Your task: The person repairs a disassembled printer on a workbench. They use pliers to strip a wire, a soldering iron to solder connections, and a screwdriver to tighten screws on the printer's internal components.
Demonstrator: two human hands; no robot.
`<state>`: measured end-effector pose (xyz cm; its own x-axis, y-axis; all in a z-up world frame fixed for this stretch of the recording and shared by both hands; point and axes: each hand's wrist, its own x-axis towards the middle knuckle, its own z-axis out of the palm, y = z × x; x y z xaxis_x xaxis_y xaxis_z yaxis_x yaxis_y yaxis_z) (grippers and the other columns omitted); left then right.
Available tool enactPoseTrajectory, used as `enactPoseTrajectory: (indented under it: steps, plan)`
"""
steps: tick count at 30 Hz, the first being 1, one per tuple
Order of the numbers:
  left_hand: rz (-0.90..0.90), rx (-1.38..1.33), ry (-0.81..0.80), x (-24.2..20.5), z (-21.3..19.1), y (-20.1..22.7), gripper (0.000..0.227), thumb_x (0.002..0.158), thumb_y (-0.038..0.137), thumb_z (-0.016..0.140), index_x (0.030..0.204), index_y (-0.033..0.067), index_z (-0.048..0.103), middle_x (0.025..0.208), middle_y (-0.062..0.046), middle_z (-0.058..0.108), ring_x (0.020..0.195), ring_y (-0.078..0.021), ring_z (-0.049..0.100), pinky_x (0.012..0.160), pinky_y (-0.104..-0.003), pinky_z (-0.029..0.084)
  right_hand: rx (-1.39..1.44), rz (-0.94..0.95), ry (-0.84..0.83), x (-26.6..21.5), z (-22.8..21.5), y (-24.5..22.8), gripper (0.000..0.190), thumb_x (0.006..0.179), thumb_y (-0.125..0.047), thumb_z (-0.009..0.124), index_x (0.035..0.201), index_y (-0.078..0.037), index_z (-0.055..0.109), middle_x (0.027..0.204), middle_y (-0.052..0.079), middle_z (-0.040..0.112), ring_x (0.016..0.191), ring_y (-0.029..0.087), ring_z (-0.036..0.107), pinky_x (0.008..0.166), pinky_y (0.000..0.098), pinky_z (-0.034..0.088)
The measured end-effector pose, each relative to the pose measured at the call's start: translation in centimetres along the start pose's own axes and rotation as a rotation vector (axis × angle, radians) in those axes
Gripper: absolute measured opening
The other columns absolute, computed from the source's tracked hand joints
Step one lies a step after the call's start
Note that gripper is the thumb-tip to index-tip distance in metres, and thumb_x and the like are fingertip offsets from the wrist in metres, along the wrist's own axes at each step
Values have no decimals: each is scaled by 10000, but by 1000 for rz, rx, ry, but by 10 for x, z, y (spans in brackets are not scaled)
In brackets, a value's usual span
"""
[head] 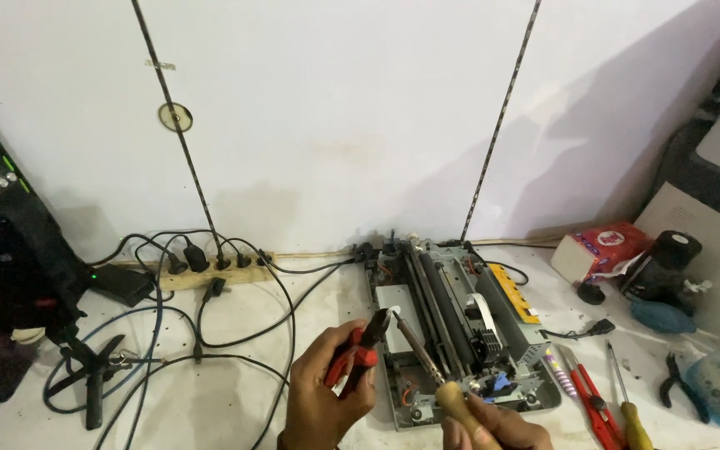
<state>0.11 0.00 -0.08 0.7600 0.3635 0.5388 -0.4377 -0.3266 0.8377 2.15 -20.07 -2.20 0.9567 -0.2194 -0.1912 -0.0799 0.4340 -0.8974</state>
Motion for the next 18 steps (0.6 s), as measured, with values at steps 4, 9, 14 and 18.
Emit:
enactPoseTrajectory:
  steps: [4, 9, 14, 18]
  plan:
    - [-29, 9, 14, 0, 1, 0, 537, 732, 75, 737, 1269, 70, 713, 852, -24, 676, 709, -112, 554, 651, -248, 566, -579, -787, 48, 22, -4, 39, 410, 635, 27, 901, 1018, -90, 819, 782, 96, 754, 716, 154, 740, 697, 189, 509]
    - [-35, -2, 11, -1, 0, -3, 545, 732, 74, 739, 1276, 70, 714, 868, -25, 689, 711, -112, 563, 672, -250, 575, -660, -907, 32, 6, 1, 23, 234, 688, -149, 893, 911, -180, 829, 753, 46, 713, 660, 108, 691, 652, 200, 551]
    - [-61, -35, 30, -1, 1, 3, 549, 719, 18, 714, 1265, 66, 731, 775, -21, 601, 681, -118, 498, 640, -255, 522, -792, -892, -139, 20, -16, 33, 313, 733, -230, 833, 1044, -197, 845, 878, 32, 809, 833, 107, 773, 815, 215, 589]
    - [-80, 2, 29, -1, 0, 3, 545, 724, 56, 731, 1268, 93, 737, 800, -15, 647, 702, -111, 545, 688, -249, 555, -287, -558, -32, 10, -3, 34, 420, 558, 139, 850, 968, 76, 791, 788, 267, 755, 727, 306, 777, 768, 302, 599]
